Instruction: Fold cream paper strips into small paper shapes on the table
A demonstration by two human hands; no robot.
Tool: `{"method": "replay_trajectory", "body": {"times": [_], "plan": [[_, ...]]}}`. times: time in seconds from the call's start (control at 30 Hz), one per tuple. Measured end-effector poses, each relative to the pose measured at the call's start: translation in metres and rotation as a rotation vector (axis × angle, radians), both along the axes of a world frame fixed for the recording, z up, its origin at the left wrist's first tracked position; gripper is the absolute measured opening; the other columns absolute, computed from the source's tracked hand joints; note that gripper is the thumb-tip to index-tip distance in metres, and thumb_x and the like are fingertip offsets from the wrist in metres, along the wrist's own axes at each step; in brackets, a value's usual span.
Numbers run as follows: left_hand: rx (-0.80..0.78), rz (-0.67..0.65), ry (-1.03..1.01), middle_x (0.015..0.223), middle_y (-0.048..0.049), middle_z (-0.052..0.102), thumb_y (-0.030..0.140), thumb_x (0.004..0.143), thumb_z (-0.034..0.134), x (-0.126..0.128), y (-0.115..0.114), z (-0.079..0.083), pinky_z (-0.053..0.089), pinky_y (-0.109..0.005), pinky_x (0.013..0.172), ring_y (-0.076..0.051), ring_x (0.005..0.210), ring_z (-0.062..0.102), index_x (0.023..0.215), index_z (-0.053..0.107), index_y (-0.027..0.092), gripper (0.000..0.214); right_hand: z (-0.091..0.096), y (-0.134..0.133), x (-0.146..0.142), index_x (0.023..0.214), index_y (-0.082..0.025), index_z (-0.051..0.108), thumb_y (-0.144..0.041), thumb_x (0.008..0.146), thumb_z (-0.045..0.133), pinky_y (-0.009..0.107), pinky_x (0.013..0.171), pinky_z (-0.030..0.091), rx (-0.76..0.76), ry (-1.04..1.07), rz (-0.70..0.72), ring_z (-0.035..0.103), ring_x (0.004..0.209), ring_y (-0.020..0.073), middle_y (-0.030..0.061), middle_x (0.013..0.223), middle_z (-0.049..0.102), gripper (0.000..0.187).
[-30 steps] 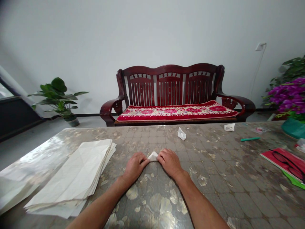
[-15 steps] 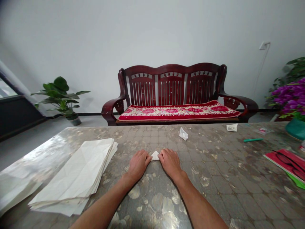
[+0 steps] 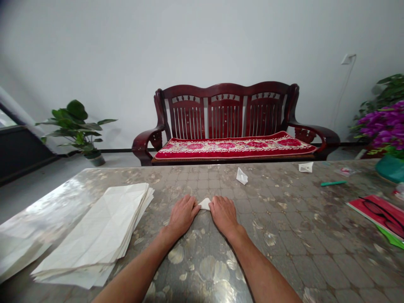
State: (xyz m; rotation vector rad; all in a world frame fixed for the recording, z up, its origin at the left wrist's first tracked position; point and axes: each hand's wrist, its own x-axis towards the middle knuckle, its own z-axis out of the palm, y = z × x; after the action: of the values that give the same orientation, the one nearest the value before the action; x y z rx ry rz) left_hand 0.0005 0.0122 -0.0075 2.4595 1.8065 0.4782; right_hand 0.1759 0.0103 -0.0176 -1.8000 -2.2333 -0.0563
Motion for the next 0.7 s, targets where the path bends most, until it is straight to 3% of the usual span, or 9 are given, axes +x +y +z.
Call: {"method": "replay_trajectory", "body": {"times": [0.43,0.7], "plan": [[-0.053,-0.121,-0.132,0.094,-0.0022,0.061,0.029,0.091,0.059,-0.014,0.005,0.008,0.04,-0.028,0.08,-0.019,0.092,0.058,0.087,0.061,0.023,0.007,-0.001,0.001,0.003,0.089,-0.02,0.061,-0.031,0.099,0.046,0.03,0.072,0.033,-0.017,0.022,0.002,0.061,0.087,0.0203,0.0066,0.09,0.069,0.021],[-0.057,-0.139,-0.096,0.089,-0.0029,0.063,0.032,0.09,0.061,-0.016,0.007,0.007,0.04,-0.028,0.077,-0.02,0.089,0.058,0.08,0.061,0.021,0.015,0.004,-0.001,0.002,0.091,-0.02,0.062,-0.031,0.098,0.047,0.03,0.073,0.033,-0.044,0.006,0.002,0.061,0.088,0.0209,0.007,0.091,0.07,0.019]]}}
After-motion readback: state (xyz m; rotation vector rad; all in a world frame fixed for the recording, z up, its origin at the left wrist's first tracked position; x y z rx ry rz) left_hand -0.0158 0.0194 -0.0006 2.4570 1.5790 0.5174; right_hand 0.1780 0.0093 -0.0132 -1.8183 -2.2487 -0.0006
